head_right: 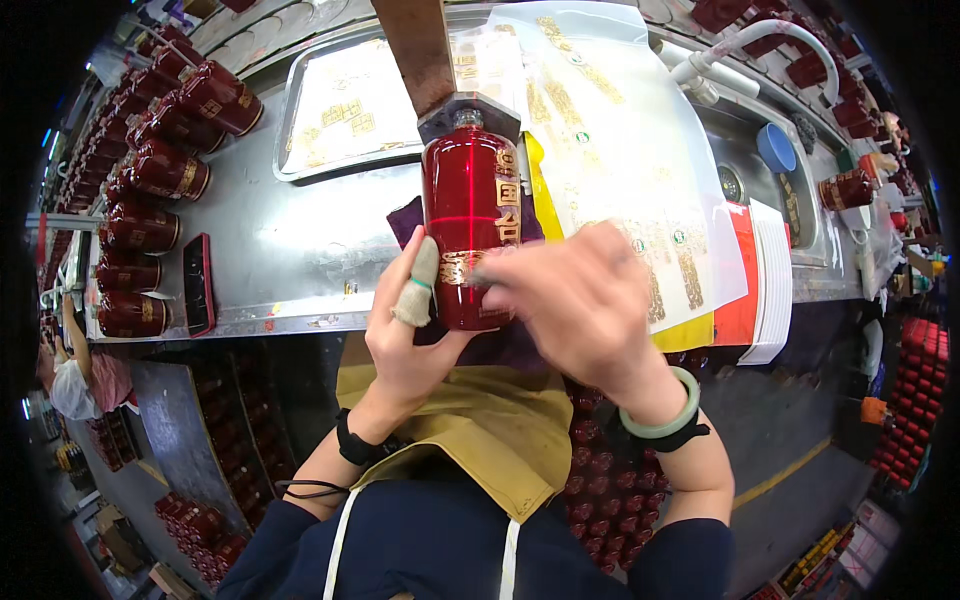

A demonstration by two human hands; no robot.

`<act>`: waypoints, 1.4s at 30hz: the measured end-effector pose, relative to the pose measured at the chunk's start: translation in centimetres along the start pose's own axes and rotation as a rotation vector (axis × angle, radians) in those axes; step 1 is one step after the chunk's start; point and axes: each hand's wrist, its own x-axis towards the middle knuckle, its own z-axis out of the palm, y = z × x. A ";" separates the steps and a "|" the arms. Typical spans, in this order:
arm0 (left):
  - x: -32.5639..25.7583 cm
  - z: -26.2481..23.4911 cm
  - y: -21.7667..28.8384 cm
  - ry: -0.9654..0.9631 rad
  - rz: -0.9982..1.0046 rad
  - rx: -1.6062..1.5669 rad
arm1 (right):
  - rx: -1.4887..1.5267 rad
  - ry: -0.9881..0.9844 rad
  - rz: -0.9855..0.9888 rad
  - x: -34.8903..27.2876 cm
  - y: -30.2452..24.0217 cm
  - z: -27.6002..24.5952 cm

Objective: Applying decorative labels and stickers to glass liquor bottles on a production line.

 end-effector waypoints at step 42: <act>0.0 -0.4 -2.6 -0.188 0.019 -0.020 | -0.001 -0.011 -0.326 -3.1 0.8 2.8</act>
